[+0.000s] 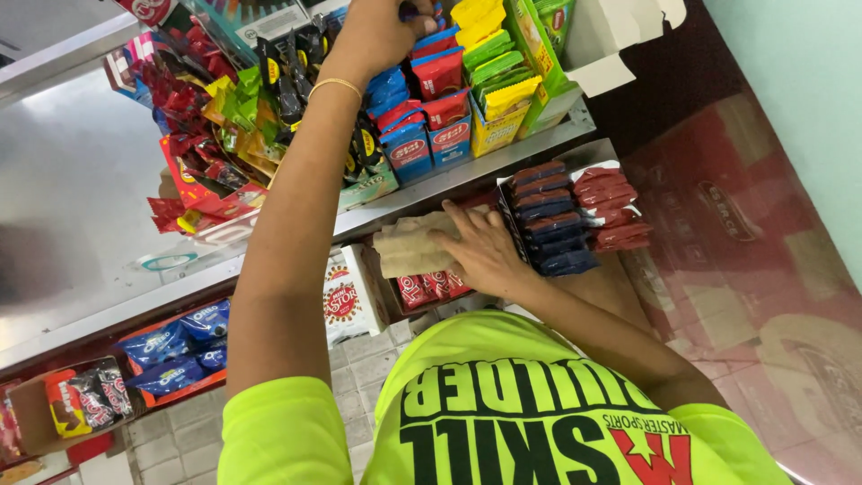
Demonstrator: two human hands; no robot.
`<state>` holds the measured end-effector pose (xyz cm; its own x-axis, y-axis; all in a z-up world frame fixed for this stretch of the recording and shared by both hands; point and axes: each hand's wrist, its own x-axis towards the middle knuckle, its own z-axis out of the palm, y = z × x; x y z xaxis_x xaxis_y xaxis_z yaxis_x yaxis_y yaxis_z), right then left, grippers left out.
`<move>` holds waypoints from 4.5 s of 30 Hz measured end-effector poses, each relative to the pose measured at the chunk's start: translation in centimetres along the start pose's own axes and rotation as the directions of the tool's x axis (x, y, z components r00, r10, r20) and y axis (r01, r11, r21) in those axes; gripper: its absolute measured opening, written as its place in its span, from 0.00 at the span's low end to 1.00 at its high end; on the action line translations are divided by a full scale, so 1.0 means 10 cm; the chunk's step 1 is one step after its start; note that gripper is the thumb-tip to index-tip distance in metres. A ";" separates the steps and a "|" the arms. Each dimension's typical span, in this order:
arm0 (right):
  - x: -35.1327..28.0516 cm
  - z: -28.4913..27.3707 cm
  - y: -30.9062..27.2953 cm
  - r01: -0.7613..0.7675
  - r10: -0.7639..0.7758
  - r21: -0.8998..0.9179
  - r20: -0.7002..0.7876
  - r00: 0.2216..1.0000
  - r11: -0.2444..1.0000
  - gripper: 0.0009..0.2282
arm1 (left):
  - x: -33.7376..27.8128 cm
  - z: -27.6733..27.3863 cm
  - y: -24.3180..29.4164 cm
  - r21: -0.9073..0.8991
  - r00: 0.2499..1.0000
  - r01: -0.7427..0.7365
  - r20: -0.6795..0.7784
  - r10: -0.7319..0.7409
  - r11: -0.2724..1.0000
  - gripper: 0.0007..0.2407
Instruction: Restocking various snack packets and candy onto shelves at a store counter.
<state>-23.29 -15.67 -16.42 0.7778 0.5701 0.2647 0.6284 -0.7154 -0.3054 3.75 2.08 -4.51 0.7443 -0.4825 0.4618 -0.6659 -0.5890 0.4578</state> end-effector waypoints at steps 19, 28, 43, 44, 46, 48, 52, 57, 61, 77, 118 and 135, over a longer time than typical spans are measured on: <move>-0.02 0.25 0.10 0.019 -0.035 0.087 0.194 0.980 0.996 0.34 | -0.08 -0.05 0.05 -0.040 0.992 0.127 -0.010 -0.127 0.991 0.13; -0.01 0.28 0.14 0.025 -0.011 0.081 -0.171 0.985 0.996 0.21 | -0.45 -0.27 0.99 0.080 0.884 0.031 -0.467 0.010 0.996 0.06; -0.10 -0.75 -0.24 0.033 0.217 0.321 -0.710 0.670 0.947 0.16 | -2.53 -0.48 2.08 -0.569 0.663 -0.001 -0.617 -0.425 0.822 0.05; -0.14 -0.78 -0.29 0.030 0.289 0.403 -0.704 0.649 0.915 0.18 | -2.71 -0.41 2.09 -0.697 0.701 0.058 -0.482 -0.526 0.715 0.07; -0.22 -0.77 -0.51 0.035 0.362 0.498 -0.675 0.643 0.866 0.20 | -3.07 -0.29 2.17 -0.796 0.709 0.141 -0.334 -0.621 0.589 0.08; -0.20 -0.73 -0.78 0.062 0.445 0.717 -0.495 0.747 0.694 0.24 | -3.31 -0.19 2.24 -0.917 0.835 0.247 0.036 -0.550 0.315 0.35; -0.17 -0.50 -1.50 -0.040 0.370 0.934 -0.101 0.923 0.355 0.31 | -4.03 0.28 2.11 -0.969 0.864 0.220 0.142 -0.484 0.109 0.46; -0.29 -0.11 -1.97 -0.073 0.227 0.624 -0.172 0.958 0.778 0.21 | -4.87 0.72 1.93 -0.953 0.631 0.298 0.159 -0.759 0.048 0.29; -0.36 -0.05 -2.15 -0.020 0.137 0.536 -0.179 0.974 0.844 0.19 | -4.84 0.24 2.33 -0.925 0.525 0.375 0.267 -0.808 -0.062 0.28; -1.57 1.11 -1.23 -0.276 0.520 0.865 0.020 0.854 0.419 0.51 | -5.61 0.19 1.36 -0.801 0.032 0.432 0.473 -0.881 -0.414 0.19; -1.14 -0.38 -0.86 -0.049 0.516 0.999 0.050 0.855 -0.015 0.50 | -3.91 0.45 2.01 -0.751 0.491 0.631 0.192 -0.850 0.195 0.04; -1.55 -0.68 0.84 0.456 0.568 0.718 -0.102 0.816 -0.526 0.35 | -1.24 1.62 1.45 -0.481 0.692 0.406 -0.394 -0.605 0.777 0.13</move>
<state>-30.18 -33.22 -16.83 0.9906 0.0176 0.1358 0.0350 0.9262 -0.3755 -14.35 -11.00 -15.94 0.8977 0.2783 0.3416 -0.2400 -0.3413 0.9088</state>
